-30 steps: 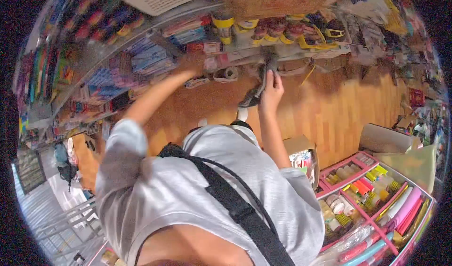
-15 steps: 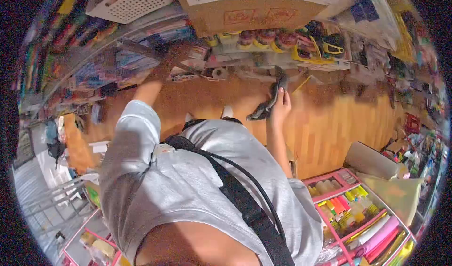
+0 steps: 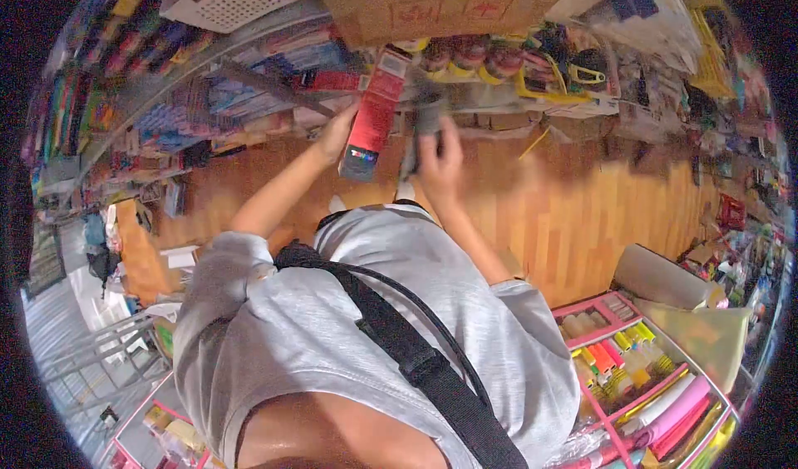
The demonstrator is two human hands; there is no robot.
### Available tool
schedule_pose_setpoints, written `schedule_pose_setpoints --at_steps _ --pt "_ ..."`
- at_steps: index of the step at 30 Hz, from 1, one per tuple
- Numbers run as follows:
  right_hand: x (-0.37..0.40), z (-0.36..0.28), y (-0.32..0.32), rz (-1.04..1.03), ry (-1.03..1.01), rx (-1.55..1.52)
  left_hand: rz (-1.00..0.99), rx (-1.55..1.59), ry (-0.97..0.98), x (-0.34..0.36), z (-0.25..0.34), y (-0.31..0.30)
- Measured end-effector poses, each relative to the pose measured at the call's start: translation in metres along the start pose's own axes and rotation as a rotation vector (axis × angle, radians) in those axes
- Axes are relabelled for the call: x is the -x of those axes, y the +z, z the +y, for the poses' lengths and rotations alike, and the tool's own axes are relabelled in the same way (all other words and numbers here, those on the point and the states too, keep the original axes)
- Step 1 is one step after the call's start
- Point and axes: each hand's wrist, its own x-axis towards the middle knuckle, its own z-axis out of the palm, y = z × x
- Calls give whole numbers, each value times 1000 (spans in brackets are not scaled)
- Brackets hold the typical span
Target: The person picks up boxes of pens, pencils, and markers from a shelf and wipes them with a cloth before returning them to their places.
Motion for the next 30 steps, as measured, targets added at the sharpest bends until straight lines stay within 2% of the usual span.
schedule_pose_setpoints --at_steps 1,2,3,4,5,6,8,9,10,12,13,14,16,18,21,22,23,25,27,29,30 --pt "5 -5 6 -103 -277 242 -2 12 119 0 -9 1" --pt "12 -12 11 -256 -286 280 -6 24 237 0 -19 2" --pt "16 -11 24 -377 -330 372 -194 199 352 -8 -33 -7" --pt "23 -11 35 -380 -365 439 -410 384 429 -12 -41 -9" --pt "28 -11 43 -383 -403 506 -416 384 430 -12 -49 -13" --pt "29 -10 47 -394 -407 528 -458 395 563 -5 -51 -9" --pt "28 -12 58 -309 -367 516 -155 285 532 18 -42 11" --pt "26 -20 64 -283 -365 509 184 165 354 33 -31 23" --pt "25 -22 73 -256 -399 494 198 -113 319 42 -29 9" --pt "25 -24 96 -213 -463 414 184 -422 450 57 -9 -5" --pt "24 -26 109 -176 -497 399 183 -469 493 64 -1 -11" --pt "23 -30 121 -141 -530 383 179 -651 411 76 7 -25" --pt "12 -45 141 -52 -488 369 209 -385 328 103 29 -12" --pt "-1 -55 156 50 -416 403 153 -384 267 132 42 -3" --pt "-3 -69 183 17 -427 283 254 -302 395 144 41 -16" --pt "3 -73 196 -5 -470 310 190 -214 327 151 48 -28" --pt "14 -77 210 -29 -513 338 280 -272 499 156 51 -33" --pt "45 -78 240 -209 -496 235 458 -462 818 165 60 -50" --pt "85 -71 264 -314 -504 221 553 -276 659 181 62 -81" --pt "111 -61 275 -462 -408 145 460 -255 890 205 70 -92" --pt "116 -61 280 -505 -383 131 354 -49 822 220 78 -85"
